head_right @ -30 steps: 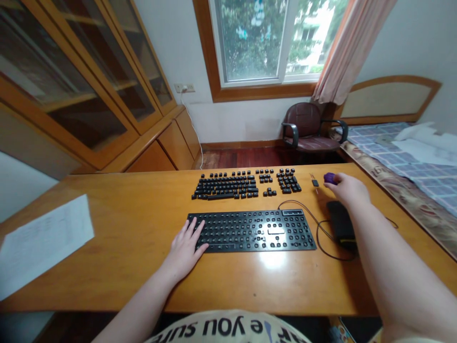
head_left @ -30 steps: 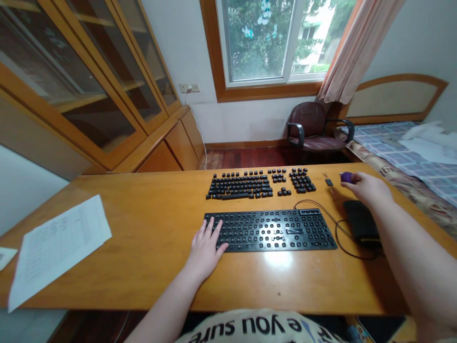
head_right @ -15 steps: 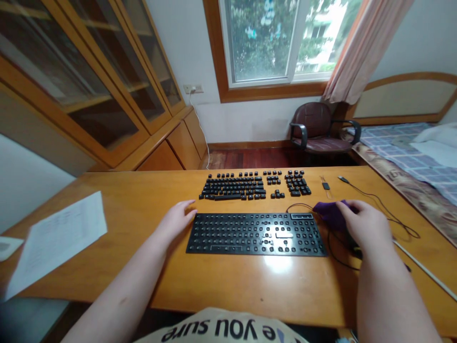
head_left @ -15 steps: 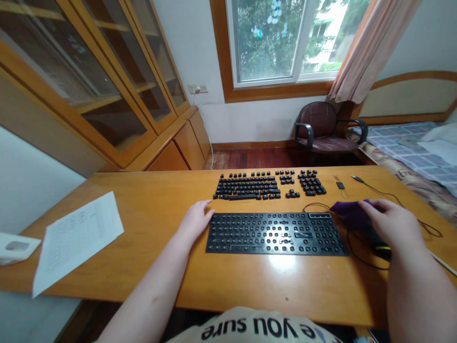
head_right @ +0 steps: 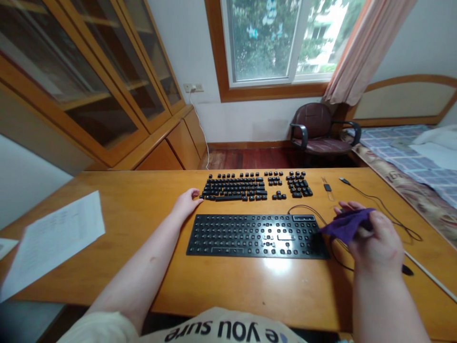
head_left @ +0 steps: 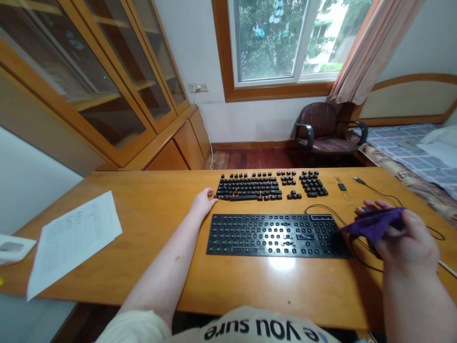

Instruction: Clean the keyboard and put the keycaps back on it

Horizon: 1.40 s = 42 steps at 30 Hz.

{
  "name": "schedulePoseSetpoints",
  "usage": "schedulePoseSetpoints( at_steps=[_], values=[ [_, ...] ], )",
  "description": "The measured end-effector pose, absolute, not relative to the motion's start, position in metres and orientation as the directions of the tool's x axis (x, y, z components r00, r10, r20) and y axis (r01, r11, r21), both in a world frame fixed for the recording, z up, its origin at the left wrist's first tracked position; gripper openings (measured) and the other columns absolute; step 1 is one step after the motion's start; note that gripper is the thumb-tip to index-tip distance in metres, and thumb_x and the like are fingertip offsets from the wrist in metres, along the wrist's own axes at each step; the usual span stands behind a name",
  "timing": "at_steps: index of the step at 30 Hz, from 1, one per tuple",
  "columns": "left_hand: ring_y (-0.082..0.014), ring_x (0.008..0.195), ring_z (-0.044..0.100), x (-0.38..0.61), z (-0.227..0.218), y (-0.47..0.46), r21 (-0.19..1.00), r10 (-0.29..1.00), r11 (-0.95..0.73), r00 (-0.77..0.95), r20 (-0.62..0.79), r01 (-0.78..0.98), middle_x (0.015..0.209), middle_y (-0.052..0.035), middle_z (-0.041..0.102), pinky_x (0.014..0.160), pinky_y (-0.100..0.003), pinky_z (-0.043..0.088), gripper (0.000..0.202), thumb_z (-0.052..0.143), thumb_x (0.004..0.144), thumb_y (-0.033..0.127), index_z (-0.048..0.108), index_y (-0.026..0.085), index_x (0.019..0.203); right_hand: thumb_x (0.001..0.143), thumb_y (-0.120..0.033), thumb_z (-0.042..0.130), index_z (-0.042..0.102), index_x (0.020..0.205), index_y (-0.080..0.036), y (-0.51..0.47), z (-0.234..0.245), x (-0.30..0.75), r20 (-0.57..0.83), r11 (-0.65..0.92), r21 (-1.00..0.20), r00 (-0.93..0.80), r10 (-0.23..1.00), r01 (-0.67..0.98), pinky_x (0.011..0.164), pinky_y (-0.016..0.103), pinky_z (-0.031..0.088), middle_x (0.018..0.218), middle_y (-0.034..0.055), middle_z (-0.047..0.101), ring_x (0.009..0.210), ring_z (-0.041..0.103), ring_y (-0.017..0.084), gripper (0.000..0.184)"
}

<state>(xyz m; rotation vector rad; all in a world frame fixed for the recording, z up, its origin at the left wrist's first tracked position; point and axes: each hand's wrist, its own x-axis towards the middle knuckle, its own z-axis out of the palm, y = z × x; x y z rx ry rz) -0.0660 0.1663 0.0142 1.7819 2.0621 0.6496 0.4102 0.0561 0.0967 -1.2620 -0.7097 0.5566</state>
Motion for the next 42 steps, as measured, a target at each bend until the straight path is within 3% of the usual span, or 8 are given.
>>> schedulePoseSetpoints(
  at_steps=[3, 7, 15, 21, 24, 29, 35, 42],
  values=[
    [-0.0179, 0.089, 0.063, -0.062, 0.014, 0.167, 0.559, 0.985, 0.114, -0.168, 0.046, 0.821, 0.095, -0.0068, 0.068, 0.083, -0.029, 0.048, 0.022, 0.068, 0.07, 0.023, 0.06, 0.017, 0.09, 0.07, -0.043, 0.056, 0.067, 0.072, -0.022, 0.049, 0.094, 0.404, -0.041, 0.142, -0.948, 0.553, 0.832, -0.285, 0.07, 0.047, 0.051, 0.082, 0.0141, 0.063, 0.08, 0.064, 0.029, 0.024],
    [-0.017, 0.083, 0.063, -0.059, 0.017, 0.165, 0.579, 0.978, 0.137, -0.201, 0.048, 0.804, 0.088, -0.0056, 0.068, 0.078, -0.028, 0.049, 0.02, 0.066, 0.07, 0.022, 0.06, 0.017, 0.089, 0.065, -0.036, 0.065, 0.064, 0.067, -0.021, 0.047, 0.091, 0.39, -0.08, 0.1, -0.94, 0.495, 0.865, -0.327, 0.067, 0.045, 0.051, 0.073, 0.0085, 0.061, 0.068, 0.063, 0.025, 0.015],
    [-0.016, 0.08, 0.063, -0.042, 0.056, 0.121, 0.698, 0.962, 0.009, -0.197, 0.19, 0.716, 0.087, -0.0044, 0.065, 0.08, -0.029, 0.051, 0.018, 0.063, 0.07, 0.023, 0.061, 0.017, 0.087, 0.071, -0.037, 0.066, 0.067, 0.076, -0.019, 0.04, 0.098, 0.367, 0.063, 0.114, -0.973, 0.24, 0.969, -0.203, 0.051, 0.026, 0.048, 0.07, 0.0047, 0.063, 0.061, 0.059, 0.016, 0.019],
    [-0.0138, 0.082, 0.063, 0.037, 0.073, 0.062, 0.913, 0.968, -0.14, -0.139, 0.207, 0.382, 0.093, -0.0041, 0.063, 0.08, -0.028, 0.052, 0.017, 0.064, 0.072, 0.022, 0.063, 0.019, 0.089, 0.082, -0.038, 0.054, 0.07, 0.08, -0.018, 0.037, 0.097, 0.305, 0.297, 0.289, -0.94, -0.019, 0.955, -0.179, 0.068, 0.033, 0.051, 0.082, 0.0082, 0.068, 0.075, 0.063, 0.021, 0.026],
    [-0.0132, 0.08, 0.062, 0.07, 0.068, 0.044, 0.93, 0.974, -0.165, -0.097, 0.207, 0.33, 0.09, -0.0035, 0.062, 0.077, -0.027, 0.053, 0.017, 0.065, 0.072, 0.02, 0.064, 0.019, 0.088, 0.083, -0.037, 0.053, 0.07, 0.084, -0.021, 0.039, 0.083, 0.268, 0.283, 0.278, -0.958, -0.082, 0.955, -0.069, 0.08, 0.037, 0.049, 0.089, 0.0076, 0.07, 0.087, 0.064, 0.023, 0.023],
    [-0.0133, 0.077, 0.062, 0.089, 0.055, 0.035, 0.901, 0.965, -0.222, -0.049, 0.258, 0.372, 0.088, -0.0028, 0.064, 0.074, -0.027, 0.054, 0.025, 0.062, 0.068, 0.008, 0.062, 0.019, 0.091, 0.076, -0.035, 0.062, 0.068, 0.096, -0.023, 0.037, 0.057, 0.239, 0.202, 0.2, -0.973, 0.007, 0.979, 0.113, 0.086, 0.04, 0.048, 0.1, 0.0077, 0.069, 0.093, 0.063, 0.024, 0.024],
    [-0.017, 0.084, 0.062, 0.09, 0.051, 0.031, 0.675, 0.895, -0.407, 0.121, 0.429, 0.616, 0.085, -0.0034, 0.065, 0.077, -0.03, 0.053, 0.02, 0.055, 0.07, 0.004, 0.061, 0.02, 0.08, 0.066, -0.039, 0.071, 0.071, 0.087, -0.022, 0.039, 0.049, 0.235, 0.152, 0.146, -0.908, -0.016, 0.988, 0.393, 0.081, 0.042, 0.049, 0.089, 0.0081, 0.071, 0.085, 0.064, 0.026, 0.027],
    [-0.0154, 0.081, 0.063, 0.089, 0.048, 0.025, 0.623, 0.865, -0.445, 0.127, 0.486, 0.643, 0.083, -0.0033, 0.066, 0.075, -0.027, 0.054, 0.017, 0.053, 0.073, 0.006, 0.062, 0.019, 0.079, 0.071, -0.032, 0.066, 0.072, 0.077, -0.025, 0.041, 0.045, 0.234, 0.222, 0.228, -0.919, -0.057, 0.973, 0.322, 0.078, 0.036, 0.05, 0.082, 0.0049, 0.072, 0.078, 0.065, 0.021, 0.011]
  ],
)
